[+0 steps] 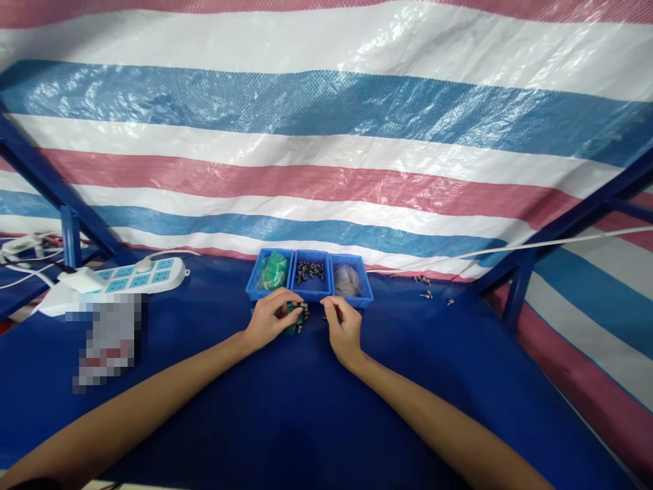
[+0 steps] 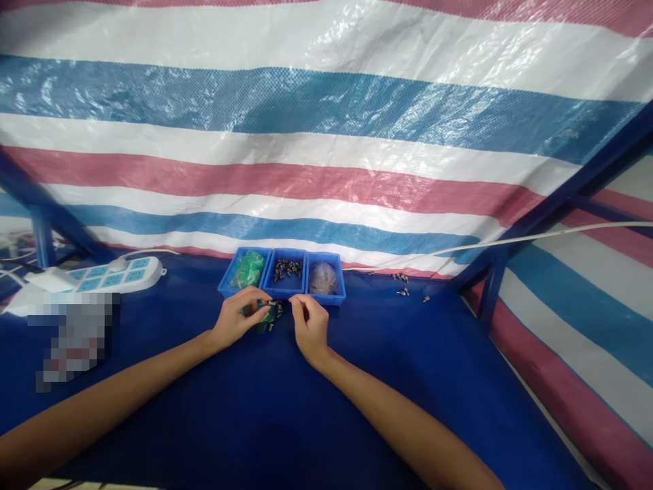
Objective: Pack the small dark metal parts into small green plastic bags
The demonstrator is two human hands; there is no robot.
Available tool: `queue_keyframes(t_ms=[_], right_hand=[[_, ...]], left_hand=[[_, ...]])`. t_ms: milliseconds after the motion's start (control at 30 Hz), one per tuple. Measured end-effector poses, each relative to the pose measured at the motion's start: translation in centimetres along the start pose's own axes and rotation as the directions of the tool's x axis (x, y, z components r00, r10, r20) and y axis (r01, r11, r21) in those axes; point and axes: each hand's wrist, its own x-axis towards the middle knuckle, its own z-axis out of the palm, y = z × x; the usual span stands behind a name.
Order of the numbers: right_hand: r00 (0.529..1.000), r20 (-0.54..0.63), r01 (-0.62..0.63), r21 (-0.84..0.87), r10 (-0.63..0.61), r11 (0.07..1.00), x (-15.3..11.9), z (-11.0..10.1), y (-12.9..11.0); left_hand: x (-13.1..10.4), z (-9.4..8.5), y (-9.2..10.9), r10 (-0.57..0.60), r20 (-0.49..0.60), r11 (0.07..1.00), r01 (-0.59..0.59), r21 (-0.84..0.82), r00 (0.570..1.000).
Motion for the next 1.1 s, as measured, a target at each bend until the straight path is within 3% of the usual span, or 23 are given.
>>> queue_keyframes(t_ms=[200, 333, 433, 600, 700, 933, 1100], right_hand=[[1.000, -0.025, 0.003, -0.072, -0.005, 0.997, 0.0, 0.1, 0.2], [0.996, 0.088, -0.011, -0.237, 0.033, 0.971, 0.4, 0.1, 0.2], [0.965, 0.239, 0.010, -0.452, 0.110, 0.892, 0.5, 0.1, 0.1], [0.913, 0.385, 0.183, -0.684, 0.137, 0.706, 0.0, 0.4, -0.1], [0.896, 0.425, 0.237, -0.701, 0.127, 0.673, -0.2, 0.4, -0.1], [0.909, 0.405, 0.306, -0.494, -0.096, 0.814, -0.5, 0.3, 0.6], [0.902, 0.391, 0.359, -0.442, -0.183, 0.822, -0.6, 0.4, 0.8]], left_hand=[[0.0, 0.1, -0.3, 0.023, -0.025, 1.000, -0.023, 0.001, 0.999], [0.0, 0.0, -0.1, 0.012, -0.024, 1.000, -0.012, 0.000, 1.000], [0.0, -0.1, 0.1, -0.002, -0.020, 1.000, 0.002, 0.006, 1.000], [0.1, -0.1, 0.2, -0.011, -0.024, 1.000, 0.011, 0.000, 1.000], [0.1, -0.1, 0.2, -0.013, -0.021, 1.000, 0.013, 0.000, 1.000], [0.0, -0.1, 0.0, -0.013, -0.017, 1.000, 0.013, 0.003, 1.000], [0.0, 0.0, 0.0, -0.014, -0.018, 1.000, 0.014, -0.010, 1.000]])
